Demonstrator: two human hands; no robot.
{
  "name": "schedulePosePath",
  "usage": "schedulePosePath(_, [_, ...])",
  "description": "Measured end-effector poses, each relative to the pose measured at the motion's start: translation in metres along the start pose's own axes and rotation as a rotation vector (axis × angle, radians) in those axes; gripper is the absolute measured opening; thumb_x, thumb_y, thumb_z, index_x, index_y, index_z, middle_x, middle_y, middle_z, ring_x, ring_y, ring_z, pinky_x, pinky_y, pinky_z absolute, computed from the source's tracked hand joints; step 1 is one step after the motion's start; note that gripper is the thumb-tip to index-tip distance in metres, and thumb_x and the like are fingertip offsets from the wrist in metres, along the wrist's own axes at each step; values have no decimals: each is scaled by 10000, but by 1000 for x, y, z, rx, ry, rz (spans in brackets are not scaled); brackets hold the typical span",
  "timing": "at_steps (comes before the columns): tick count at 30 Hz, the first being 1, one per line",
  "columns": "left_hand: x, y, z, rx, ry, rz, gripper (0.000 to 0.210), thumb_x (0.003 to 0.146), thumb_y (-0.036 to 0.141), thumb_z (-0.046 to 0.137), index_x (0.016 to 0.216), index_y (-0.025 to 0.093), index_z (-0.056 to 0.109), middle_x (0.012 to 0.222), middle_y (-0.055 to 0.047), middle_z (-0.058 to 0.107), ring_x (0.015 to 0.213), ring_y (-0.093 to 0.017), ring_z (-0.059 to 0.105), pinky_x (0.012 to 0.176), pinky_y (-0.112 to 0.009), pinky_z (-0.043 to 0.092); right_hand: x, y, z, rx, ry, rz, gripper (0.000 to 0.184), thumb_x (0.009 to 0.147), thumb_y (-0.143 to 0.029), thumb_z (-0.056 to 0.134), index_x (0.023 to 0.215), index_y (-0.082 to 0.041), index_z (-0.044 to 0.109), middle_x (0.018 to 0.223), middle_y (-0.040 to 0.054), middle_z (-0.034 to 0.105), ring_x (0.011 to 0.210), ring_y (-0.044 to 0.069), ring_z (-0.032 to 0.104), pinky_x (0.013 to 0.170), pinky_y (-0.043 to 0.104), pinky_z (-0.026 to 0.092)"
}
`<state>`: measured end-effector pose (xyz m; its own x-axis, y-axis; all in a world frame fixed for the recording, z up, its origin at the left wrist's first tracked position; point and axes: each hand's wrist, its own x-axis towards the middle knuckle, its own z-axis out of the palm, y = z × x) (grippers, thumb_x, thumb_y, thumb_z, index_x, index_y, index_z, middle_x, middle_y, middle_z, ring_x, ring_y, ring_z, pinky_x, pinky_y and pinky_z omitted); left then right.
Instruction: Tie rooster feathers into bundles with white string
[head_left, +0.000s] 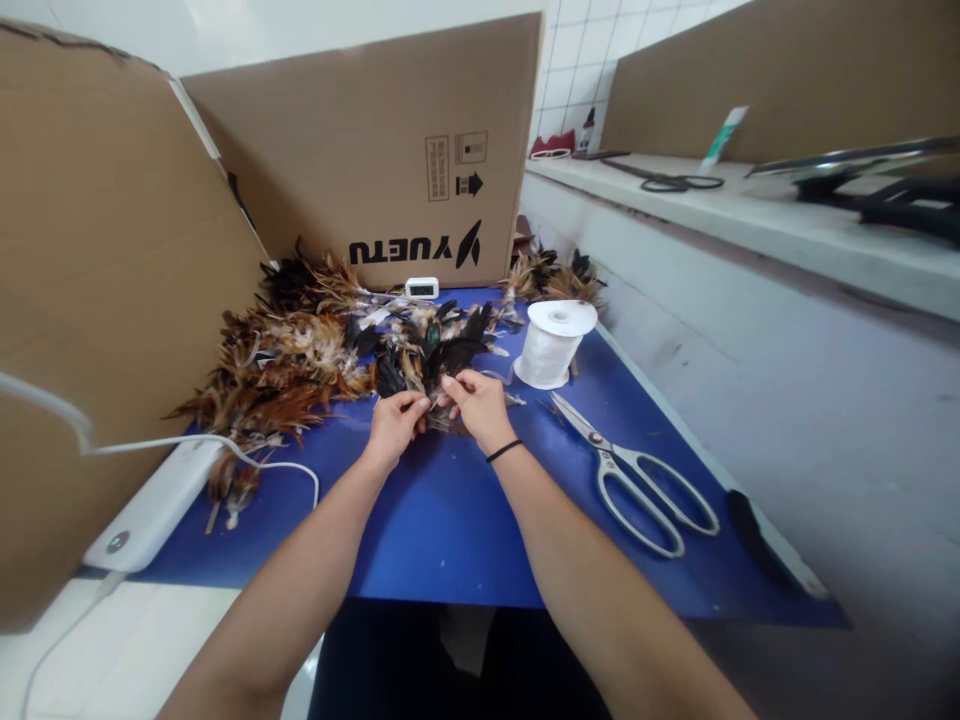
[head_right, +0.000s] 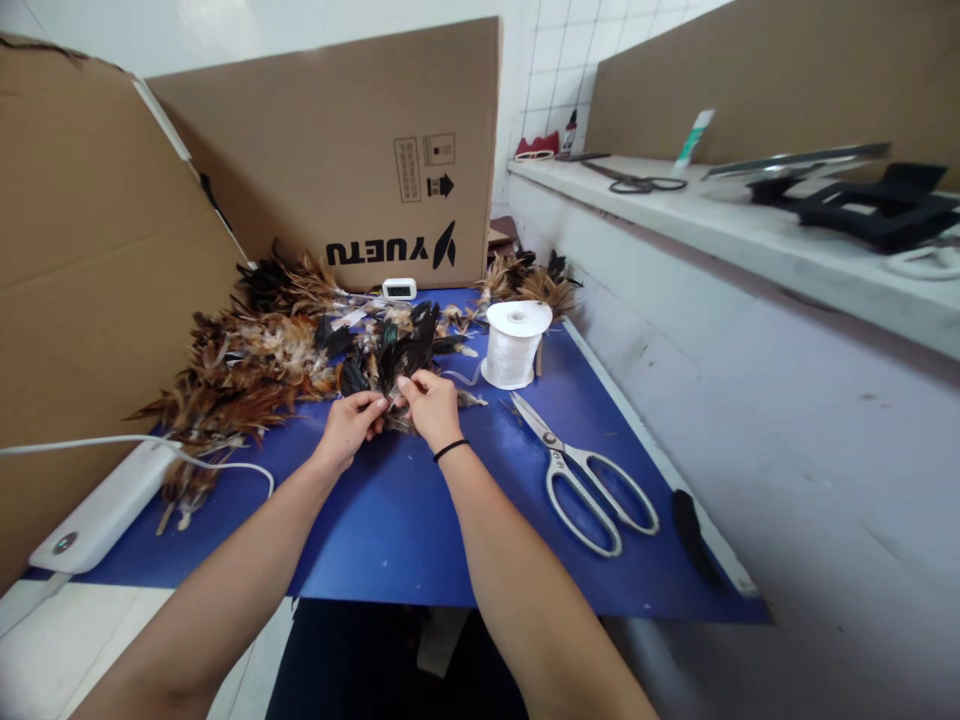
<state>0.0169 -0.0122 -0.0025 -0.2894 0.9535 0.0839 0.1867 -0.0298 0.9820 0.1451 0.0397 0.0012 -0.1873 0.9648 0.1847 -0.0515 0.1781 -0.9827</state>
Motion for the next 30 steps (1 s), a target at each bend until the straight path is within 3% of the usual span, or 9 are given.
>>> schedulePosePath(7, [0, -1, -1, -56, -31, -22, 258, 711, 391, 658, 734, 134, 643, 440, 30, 536, 357, -57, 408, 364, -174, 296, 0, -1, 0, 11, -18, -3, 204, 706, -344, 590, 594, -185, 528, 547, -19, 600, 410, 91, 493, 390, 207, 376])
schedulePosePath(11, [1, -1, -2, -101, -54, -46, 290, 696, 414, 671, 728, 130, 628, 447, 30, 533, 366, -57, 422, 361, -172, 300, 2, -1, -3, 85, -26, -36, 135, 664, -300, 619, 725, -182, 595, 608, -20, 615, 546, 123, 574, 436, 203, 420])
schedulePosePath(16, [1, 2, -5, -182, -113, -96, 350, 659, 452, 706, 747, 125, 618, 665, -24, 651, 395, -45, 471, 350, -168, 290, 4, -6, -7, 119, -49, -3, 217, 653, -298, 626, 828, -170, 628, 683, 3, 663, 623, 133, 613, 491, 210, 442])
schedulePosePath(19, [1, 3, -7, -205, -164, -124, 357, 659, 451, 714, 762, 124, 612, 763, -50, 682, 393, -39, 478, 345, -169, 289, 3, -9, -9, 124, -77, -5, 204, 659, -295, 618, 813, -163, 630, 717, 21, 679, 643, 131, 618, 515, 212, 443])
schedulePosePath(30, [3, 3, -12, -257, -283, -193, 376, 648, 444, 742, 784, 113, 628, 760, -68, 700, 356, -16, 414, 350, -168, 247, 4, -12, -12, 72, -170, -62, 155, 700, -293, 598, 767, -156, 624, 750, 25, 669, 619, 107, 554, 565, 234, 421])
